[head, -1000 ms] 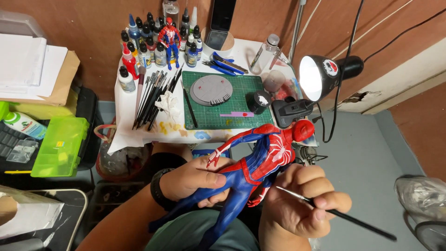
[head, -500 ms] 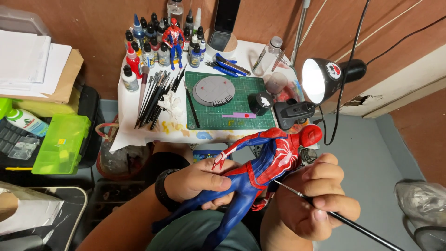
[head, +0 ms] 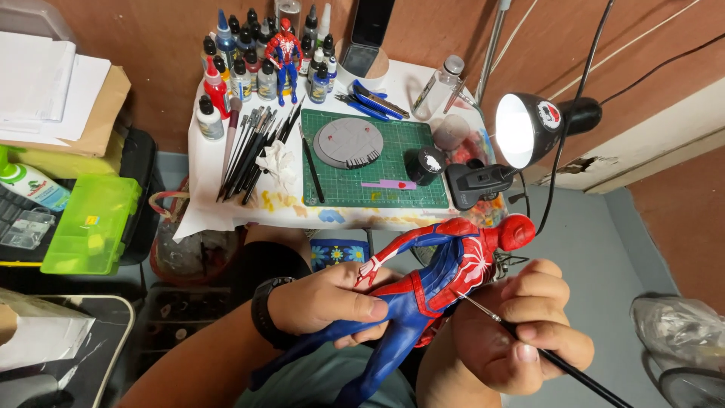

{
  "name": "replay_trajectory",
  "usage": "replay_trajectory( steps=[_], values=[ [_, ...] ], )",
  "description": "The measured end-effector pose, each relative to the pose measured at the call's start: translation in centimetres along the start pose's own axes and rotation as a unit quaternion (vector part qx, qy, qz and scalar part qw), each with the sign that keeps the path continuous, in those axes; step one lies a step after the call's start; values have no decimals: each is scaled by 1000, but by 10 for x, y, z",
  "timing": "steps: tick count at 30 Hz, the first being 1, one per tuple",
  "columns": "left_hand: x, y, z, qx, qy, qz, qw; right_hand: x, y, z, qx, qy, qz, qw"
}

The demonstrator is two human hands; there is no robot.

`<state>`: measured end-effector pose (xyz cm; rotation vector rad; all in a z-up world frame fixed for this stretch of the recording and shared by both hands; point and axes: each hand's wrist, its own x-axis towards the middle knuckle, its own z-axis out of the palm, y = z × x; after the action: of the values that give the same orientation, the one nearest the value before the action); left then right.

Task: Painting fine white lines and details on a Spider-Man action figure using a small paintbrush at a workbench.

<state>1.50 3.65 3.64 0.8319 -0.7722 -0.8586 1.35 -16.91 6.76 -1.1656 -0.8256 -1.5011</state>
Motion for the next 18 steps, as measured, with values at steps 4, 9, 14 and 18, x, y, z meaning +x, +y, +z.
replay_trajectory(
  steps=[4, 9, 14, 18],
  values=[
    [1, 1, 1, -5, -2, 2, 1000, -1, 1, -2, 7, -6, 9, 1000],
    [2, 4, 5, 7, 7, 5, 1000, 0, 1, 0, 18, 2, 2, 1000],
    [4, -1, 3, -6, 7, 8, 1000, -2, 3, 2, 10, -5, -12, 1000],
    [3, 0, 3, 6, 1, 10, 1000, -3, 4, 3, -2, -5, -42, 999]
  ],
)
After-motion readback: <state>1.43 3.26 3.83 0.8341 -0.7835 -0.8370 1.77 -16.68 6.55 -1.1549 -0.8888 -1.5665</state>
